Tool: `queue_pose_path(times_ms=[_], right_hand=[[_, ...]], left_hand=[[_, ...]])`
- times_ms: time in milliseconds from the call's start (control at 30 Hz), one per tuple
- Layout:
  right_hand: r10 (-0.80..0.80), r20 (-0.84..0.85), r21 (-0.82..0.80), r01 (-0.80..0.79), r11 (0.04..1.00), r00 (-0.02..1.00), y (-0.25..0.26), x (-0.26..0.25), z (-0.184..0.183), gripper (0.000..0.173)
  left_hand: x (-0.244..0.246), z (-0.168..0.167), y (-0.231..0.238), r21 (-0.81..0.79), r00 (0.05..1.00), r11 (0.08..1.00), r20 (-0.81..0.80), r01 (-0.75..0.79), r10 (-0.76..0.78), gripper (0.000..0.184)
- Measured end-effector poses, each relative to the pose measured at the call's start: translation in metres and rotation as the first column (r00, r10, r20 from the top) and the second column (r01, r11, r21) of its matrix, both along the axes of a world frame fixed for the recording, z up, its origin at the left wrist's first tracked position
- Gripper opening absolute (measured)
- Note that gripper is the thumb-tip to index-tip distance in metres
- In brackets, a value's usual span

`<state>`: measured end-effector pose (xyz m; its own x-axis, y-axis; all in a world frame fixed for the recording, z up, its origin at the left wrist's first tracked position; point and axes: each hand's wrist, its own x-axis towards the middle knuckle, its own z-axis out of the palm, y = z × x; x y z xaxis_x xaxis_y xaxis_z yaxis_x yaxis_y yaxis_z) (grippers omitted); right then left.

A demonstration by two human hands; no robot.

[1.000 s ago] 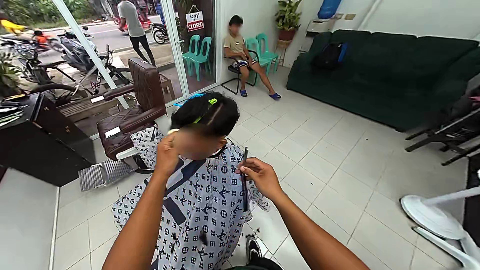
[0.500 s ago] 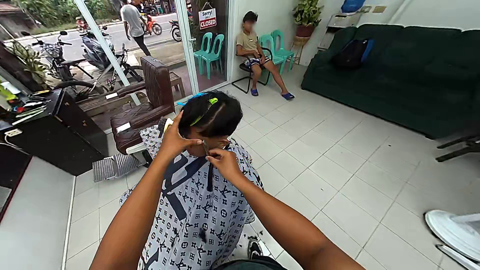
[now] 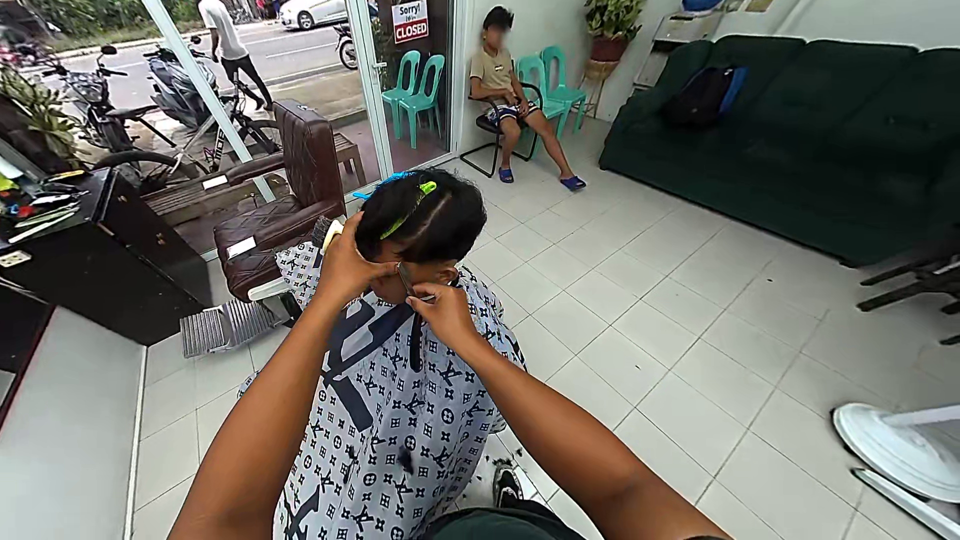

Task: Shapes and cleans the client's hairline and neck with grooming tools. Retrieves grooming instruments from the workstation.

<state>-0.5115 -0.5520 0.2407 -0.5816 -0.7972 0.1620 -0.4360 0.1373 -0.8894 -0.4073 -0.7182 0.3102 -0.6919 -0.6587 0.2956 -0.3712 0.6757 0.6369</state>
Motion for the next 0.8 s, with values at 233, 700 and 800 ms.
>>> queue_pose_path(times_ms=[233,700,800], right_hand=[[-0.032,0.069,-0.041,0.034,0.999,0.997,0.0030,-0.0021,-0.0073,0.020],[-0.038,0.055,-0.048,0.041,0.998,0.998,-0.0007,-0.0007,-0.0088,0.017],[-0.032,0.050,-0.031,0.033,0.999,0.998,-0.0017,-0.0007,-0.0074,0.016]], left_hand=[[0.0002,0.0025,-0.0010,0.009,1.000,1.000,0.010,-0.008,0.007,0.105],[-0.0006,0.0028,0.0005,0.006,1.000,1.000,0.019,-0.012,0.012,0.106],[-0.0002,0.0033,0.0012,0.001,1.000,1.000,0.019,-0.015,0.015,0.104]])
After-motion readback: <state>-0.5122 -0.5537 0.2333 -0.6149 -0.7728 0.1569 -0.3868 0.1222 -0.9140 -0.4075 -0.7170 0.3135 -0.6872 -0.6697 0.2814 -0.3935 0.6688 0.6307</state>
